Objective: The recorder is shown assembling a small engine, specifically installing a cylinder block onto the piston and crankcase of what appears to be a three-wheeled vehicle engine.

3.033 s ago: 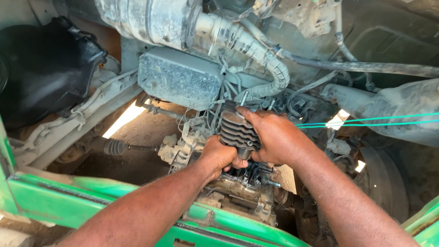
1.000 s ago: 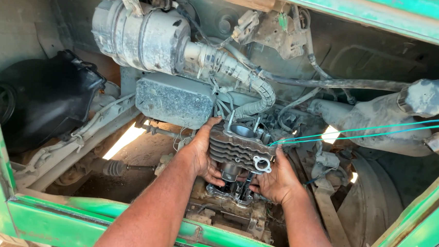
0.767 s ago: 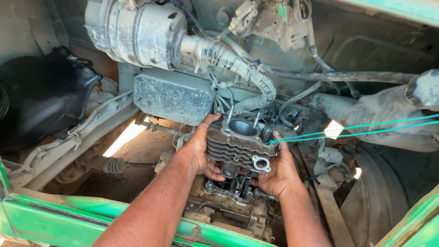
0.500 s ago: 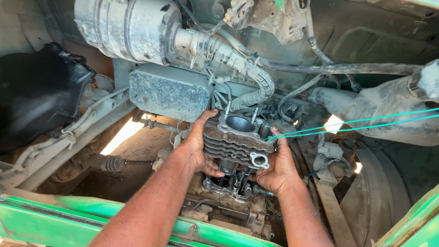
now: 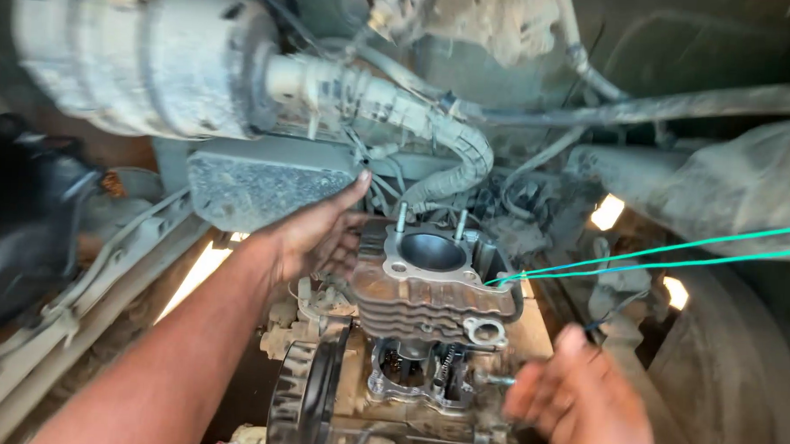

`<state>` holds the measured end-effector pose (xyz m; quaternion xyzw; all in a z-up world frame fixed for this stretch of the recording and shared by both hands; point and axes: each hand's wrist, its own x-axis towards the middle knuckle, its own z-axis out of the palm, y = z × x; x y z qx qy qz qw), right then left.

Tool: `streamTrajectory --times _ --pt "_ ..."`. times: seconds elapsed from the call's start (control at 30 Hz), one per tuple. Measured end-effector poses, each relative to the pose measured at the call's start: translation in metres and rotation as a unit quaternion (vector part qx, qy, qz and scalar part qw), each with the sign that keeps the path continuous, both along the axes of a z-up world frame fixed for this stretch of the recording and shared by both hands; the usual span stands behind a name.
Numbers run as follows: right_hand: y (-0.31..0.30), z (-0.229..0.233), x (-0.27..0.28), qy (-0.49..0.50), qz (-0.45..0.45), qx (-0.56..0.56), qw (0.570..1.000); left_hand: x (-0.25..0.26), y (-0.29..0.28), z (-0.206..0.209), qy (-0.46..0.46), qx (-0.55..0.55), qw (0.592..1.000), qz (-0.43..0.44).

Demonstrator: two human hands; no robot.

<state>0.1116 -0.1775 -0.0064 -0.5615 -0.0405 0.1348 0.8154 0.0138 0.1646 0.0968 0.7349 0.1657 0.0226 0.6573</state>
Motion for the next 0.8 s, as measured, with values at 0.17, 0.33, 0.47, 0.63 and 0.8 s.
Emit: streamTrajectory --times 0.17,0.33,0.47,0.63,0.8 --pt "0.037 -0.130 0.022 0.199 0.180 -0.006 0.963 0.066 0.029 -0.018 0.069 -0.070 0.994 -0.046" --pt "0.072 -0.116 -0.050 0.096 0.160 -0.061 0.981 0.089 0.035 -0.026 0.097 -0.132 0.969 -0.185" --pt "0.087 -0.065 -0.080 0.223 0.110 0.013 0.968 0.101 0.039 -0.026 0.187 -0.099 0.965 -0.154" --pt "0.106 -0.062 -0.083 0.213 0.082 0.123 0.966 0.147 0.063 -0.061 0.258 0.063 0.961 -0.076" --pt "0.134 -0.027 -0.098 0.192 0.060 0.080 0.976 0.125 0.040 -0.049 0.220 -0.215 0.893 -0.329"
